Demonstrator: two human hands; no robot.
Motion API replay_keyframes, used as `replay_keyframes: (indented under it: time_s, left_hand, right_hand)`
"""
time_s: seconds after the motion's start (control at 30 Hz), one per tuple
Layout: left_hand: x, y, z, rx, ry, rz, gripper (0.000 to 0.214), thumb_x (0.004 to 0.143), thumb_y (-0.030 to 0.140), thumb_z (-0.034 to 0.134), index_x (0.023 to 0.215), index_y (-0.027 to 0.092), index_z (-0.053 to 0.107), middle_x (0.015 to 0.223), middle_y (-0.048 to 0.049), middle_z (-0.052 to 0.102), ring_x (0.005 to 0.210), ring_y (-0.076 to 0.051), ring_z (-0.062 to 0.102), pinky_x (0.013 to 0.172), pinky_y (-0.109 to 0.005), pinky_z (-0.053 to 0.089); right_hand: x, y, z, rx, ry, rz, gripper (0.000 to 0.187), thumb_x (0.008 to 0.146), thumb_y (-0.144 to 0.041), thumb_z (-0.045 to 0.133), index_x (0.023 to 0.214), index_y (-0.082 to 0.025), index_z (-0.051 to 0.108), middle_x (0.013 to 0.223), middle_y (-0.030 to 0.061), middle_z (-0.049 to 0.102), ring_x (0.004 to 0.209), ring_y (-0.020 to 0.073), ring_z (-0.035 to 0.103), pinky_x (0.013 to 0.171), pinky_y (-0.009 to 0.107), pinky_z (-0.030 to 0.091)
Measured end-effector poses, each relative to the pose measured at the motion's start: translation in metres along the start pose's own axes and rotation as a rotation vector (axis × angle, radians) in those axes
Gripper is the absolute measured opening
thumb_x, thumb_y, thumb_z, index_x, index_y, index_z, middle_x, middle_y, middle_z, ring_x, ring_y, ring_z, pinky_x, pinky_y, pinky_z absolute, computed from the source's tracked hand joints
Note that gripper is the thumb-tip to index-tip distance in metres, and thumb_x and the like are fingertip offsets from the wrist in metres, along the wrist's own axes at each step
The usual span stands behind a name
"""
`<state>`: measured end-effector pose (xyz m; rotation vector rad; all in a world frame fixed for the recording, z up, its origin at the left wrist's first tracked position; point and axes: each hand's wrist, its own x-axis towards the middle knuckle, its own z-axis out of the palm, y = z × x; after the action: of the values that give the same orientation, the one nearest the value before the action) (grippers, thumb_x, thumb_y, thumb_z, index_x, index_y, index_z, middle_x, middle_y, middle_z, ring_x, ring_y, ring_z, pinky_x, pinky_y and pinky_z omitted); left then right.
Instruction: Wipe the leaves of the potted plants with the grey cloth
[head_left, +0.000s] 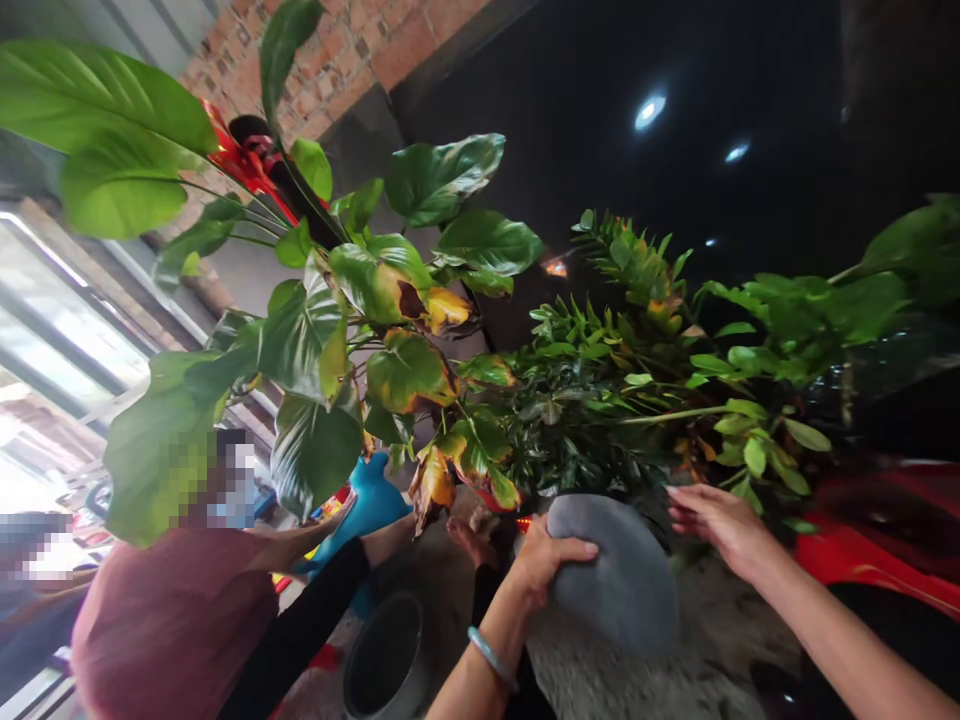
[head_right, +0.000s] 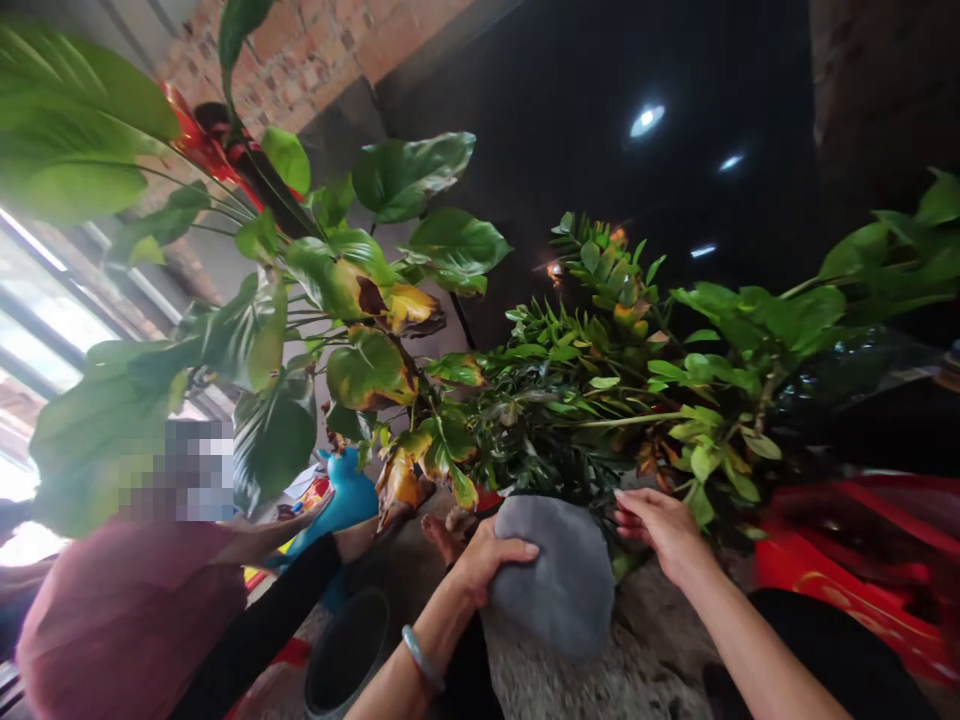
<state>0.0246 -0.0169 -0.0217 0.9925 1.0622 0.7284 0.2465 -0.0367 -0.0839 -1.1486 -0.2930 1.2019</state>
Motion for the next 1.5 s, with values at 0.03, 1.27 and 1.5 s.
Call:
replay_keyframes:
  time_s: [0.03,1.27,1.5]
  left_hand:
    - [-0.004,0.005,-0.003,0.001,-0.033,0.011,0.050,0.029,0.022,0.087,0.076,0.011,0.072,0.068,-0.0061,0.071,0.063,-0.021,0.062,0.064,-0.033,0.049]
    - [-0.001,0.058,0.001,0.024,-0.153,0.236,0.049,0.030,0.020,0.087,0.077,0.014,0.074,0.070,-0.0029,0.072,0.063,-0.018,0.062,0.064,-0.029,0.051]
    - [0.016,0.070,-0.011,-0.384,0.263,0.353,0.046,0.039,0.030,0.086,0.081,0.017,0.069,0.074,-0.0024,0.073,0.068,-0.019,0.067,0.068,-0.031,0.053]
  right_hand:
    - [-0.001,-0.001,0.000,-0.009,-0.001,0.003,0.025,0.049,-0.007,0.081,0.056,-0.021,0.061,0.043,-0.0013,0.062,0.039,0.0171,0.061,0.038,0.026,0.052]
    - [-0.012,-0.007,0.008,-0.359,-0.116,0.052,0.011,0.052,-0.012,0.056,0.051,-0.021,0.062,0.040,-0.0030,0.055,0.038,0.0119,0.052,0.037,0.021,0.040]
    - [-0.013,-0.005,0.011,-0.388,-0.117,0.041,0.012,0.052,-0.015,0.057,0.057,-0.021,0.066,0.047,-0.0012,0.061,0.041,0.0130,0.056,0.039,0.022,0.042]
